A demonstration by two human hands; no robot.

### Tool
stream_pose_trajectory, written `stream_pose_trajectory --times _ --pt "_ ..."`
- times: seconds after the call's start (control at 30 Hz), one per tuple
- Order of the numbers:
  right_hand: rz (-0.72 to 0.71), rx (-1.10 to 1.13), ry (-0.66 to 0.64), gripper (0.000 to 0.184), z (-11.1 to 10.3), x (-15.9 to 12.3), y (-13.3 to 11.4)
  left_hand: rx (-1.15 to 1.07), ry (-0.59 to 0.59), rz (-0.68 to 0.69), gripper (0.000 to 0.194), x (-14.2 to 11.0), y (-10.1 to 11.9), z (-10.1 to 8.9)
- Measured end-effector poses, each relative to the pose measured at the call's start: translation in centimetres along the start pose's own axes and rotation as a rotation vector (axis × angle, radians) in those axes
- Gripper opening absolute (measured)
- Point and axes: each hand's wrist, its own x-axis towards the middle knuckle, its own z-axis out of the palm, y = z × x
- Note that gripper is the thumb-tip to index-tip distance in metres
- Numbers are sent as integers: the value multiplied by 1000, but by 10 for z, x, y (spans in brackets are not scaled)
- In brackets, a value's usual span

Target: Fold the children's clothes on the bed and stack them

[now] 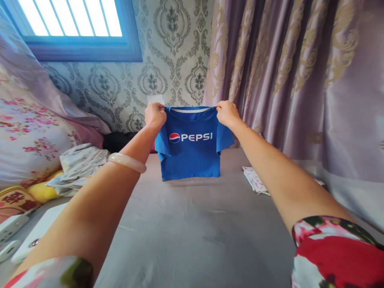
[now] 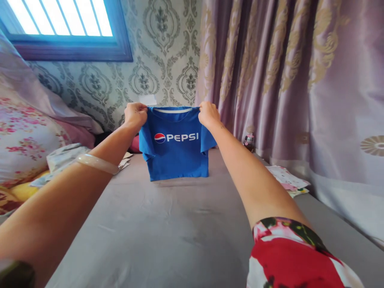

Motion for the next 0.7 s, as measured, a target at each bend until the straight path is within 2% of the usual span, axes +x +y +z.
stream_pose_trajectory --times 0.1,0.23,0.33,0.4,0.47,0.6,0.7 --pt "14 42 -17 22 5 6 7 -78 66 -182 30 -5 4 2" --pt "-16 107 45 31 17 6 7 -115 128 -210 26 -15 13 5" --pt "56 101 182 37 24 -5 -9 -108 144 -225 29 -25 21 7" --pt "108 76 271 40 24 -18 -23 -90 200 -182 31 -33 27 5" --pt "100 33 322 41 20 -31 -37 -52 288 -110 30 -43 34 0" --pt "-30 -107 358 38 1 -53 -50 77 444 45 29 -67 40 -21" --pt "-150 -216 381 34 -18 -66 -50 198 477 156 30 -84 36 -41"
